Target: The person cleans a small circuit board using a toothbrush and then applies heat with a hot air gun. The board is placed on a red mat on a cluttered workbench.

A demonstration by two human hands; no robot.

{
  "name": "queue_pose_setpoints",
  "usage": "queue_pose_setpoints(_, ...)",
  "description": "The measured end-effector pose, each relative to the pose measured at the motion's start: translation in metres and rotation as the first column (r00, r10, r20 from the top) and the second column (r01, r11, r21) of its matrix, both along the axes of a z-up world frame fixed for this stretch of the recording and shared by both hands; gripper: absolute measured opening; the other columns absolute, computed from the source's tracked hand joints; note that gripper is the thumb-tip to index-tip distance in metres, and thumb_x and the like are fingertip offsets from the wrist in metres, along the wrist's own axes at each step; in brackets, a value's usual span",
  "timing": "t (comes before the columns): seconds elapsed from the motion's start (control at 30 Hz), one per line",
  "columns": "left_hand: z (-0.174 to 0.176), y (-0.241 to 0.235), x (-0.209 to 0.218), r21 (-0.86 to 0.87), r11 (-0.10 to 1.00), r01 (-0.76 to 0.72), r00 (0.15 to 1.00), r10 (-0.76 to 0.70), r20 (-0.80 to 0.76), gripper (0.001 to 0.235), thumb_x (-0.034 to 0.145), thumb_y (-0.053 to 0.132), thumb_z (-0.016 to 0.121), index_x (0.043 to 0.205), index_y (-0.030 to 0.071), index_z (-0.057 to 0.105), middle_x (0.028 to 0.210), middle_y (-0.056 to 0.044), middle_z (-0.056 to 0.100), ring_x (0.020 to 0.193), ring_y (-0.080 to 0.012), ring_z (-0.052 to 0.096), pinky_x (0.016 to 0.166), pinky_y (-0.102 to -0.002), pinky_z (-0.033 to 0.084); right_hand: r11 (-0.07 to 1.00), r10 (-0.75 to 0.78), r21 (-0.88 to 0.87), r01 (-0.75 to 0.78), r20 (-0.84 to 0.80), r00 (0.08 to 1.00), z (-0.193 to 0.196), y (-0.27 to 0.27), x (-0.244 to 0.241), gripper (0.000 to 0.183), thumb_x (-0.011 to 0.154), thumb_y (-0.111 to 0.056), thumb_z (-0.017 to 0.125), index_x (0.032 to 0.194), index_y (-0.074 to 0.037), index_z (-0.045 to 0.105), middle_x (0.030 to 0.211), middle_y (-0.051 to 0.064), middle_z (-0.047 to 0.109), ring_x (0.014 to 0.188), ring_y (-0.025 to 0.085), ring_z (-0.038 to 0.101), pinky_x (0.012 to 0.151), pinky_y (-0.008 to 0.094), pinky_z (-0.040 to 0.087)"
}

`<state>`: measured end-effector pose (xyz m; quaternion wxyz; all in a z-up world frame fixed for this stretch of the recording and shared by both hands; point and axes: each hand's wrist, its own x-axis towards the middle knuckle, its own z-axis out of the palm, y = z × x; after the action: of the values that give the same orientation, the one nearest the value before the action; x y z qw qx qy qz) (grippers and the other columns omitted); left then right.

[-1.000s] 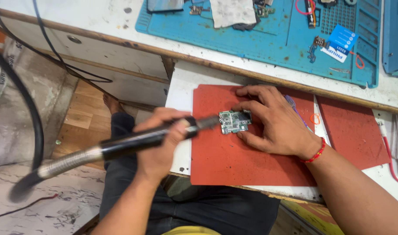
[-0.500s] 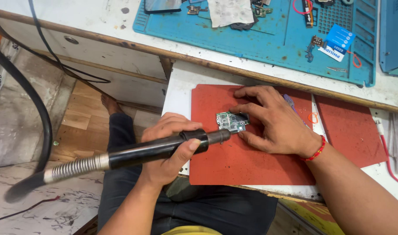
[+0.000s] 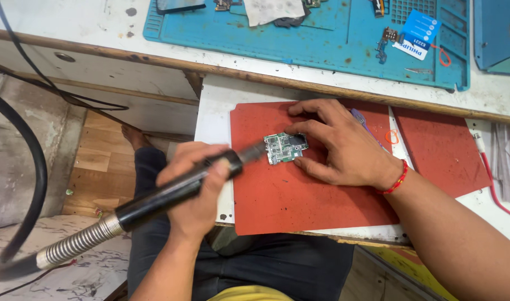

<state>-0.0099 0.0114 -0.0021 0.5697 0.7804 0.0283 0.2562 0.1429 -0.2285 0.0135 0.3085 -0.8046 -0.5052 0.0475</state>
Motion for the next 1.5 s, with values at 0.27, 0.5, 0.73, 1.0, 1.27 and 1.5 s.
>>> queue_pose_setpoints(0.27,-0.0026,-0.0011,-0.0006,-0.023,0.999,-0.043,0.998,0.042,-0.039,0.031,0.096,0.03,0.074,0.11,0.002,0.073,0.109,-0.009,0.073,0.1,-0.0206,0.07,0.094,-0.032,0.056,1.0,-0.006,-0.004,0.006,0.007,1.0,0.0012,0.0013,-0.0006,0.049,0.077,-0.025,0.077,0.122,-0.008,0.068,0.139,0.016,0.056,0.13,0.037,0.052,0.108,0.047,0.046)
queue_pose_setpoints(0.5,-0.0035,0.0019,-0.0032,-0.055,0.998,-0.029,0.999,0.027,-0.027,0.031,0.098,0.029,0.073,0.109,0.001,0.074,0.108,-0.01,0.072,0.099,-0.0211,0.069,0.096,-0.033,0.055,1.0,0.001,-0.001,-0.001,0.005,1.0,0.0009,0.001,-0.0005,0.051,0.076,-0.024,0.077,0.123,-0.007,0.068,0.139,0.017,0.056,0.13,0.037,0.052,0.108,0.047,0.045)
queue_pose_setpoints(0.73,0.0007,-0.001,0.0006,-0.11,0.987,-0.121,0.988,0.109,-0.111,0.029,0.096,0.026,0.072,0.108,0.0,0.073,0.107,-0.011,0.073,0.097,-0.0208,0.07,0.091,-0.032,0.056,0.999,-0.032,0.022,0.033,-0.048,0.998,-0.0033,-0.0009,0.0001,0.052,0.079,-0.024,0.077,0.125,-0.003,0.066,0.14,0.018,0.053,0.131,0.036,0.051,0.109,0.045,0.046)
queue_pose_setpoints(1.0,0.0013,0.0004,0.0033,0.017,0.997,0.074,0.997,-0.074,0.029,0.029,0.096,0.027,0.074,0.11,0.002,0.073,0.11,-0.01,0.075,0.103,-0.021,0.069,0.099,-0.033,0.055,0.999,-0.025,0.02,0.026,-0.058,0.998,-0.0033,-0.0034,0.0014,0.051,0.076,-0.021,0.077,0.124,-0.003,0.067,0.139,0.018,0.054,0.131,0.036,0.051,0.108,0.045,0.046)
queue_pose_setpoints(1.27,0.0022,0.0026,0.0035,-0.02,0.994,0.104,0.994,-0.103,0.047,0.03,0.095,0.03,0.072,0.108,0.003,0.072,0.104,-0.009,0.074,0.102,-0.021,0.069,0.095,-0.034,0.055,0.998,-0.046,0.032,0.05,-0.1,0.994,-0.002,-0.0019,0.0006,0.052,0.078,-0.023,0.078,0.124,-0.003,0.066,0.138,0.017,0.054,0.13,0.035,0.053,0.106,0.043,0.047)
queue_pose_setpoints(1.5,-0.0013,-0.0033,0.003,0.039,0.999,0.011,0.995,-0.015,0.095,0.031,0.098,0.03,0.073,0.11,0.002,0.07,0.104,-0.008,0.075,0.104,-0.0229,0.069,0.1,-0.035,0.055,0.999,-0.043,0.023,0.044,-0.05,0.998,-0.004,-0.0019,0.0033,0.052,0.075,-0.022,0.077,0.123,-0.004,0.066,0.138,0.017,0.055,0.128,0.035,0.053,0.106,0.044,0.046)
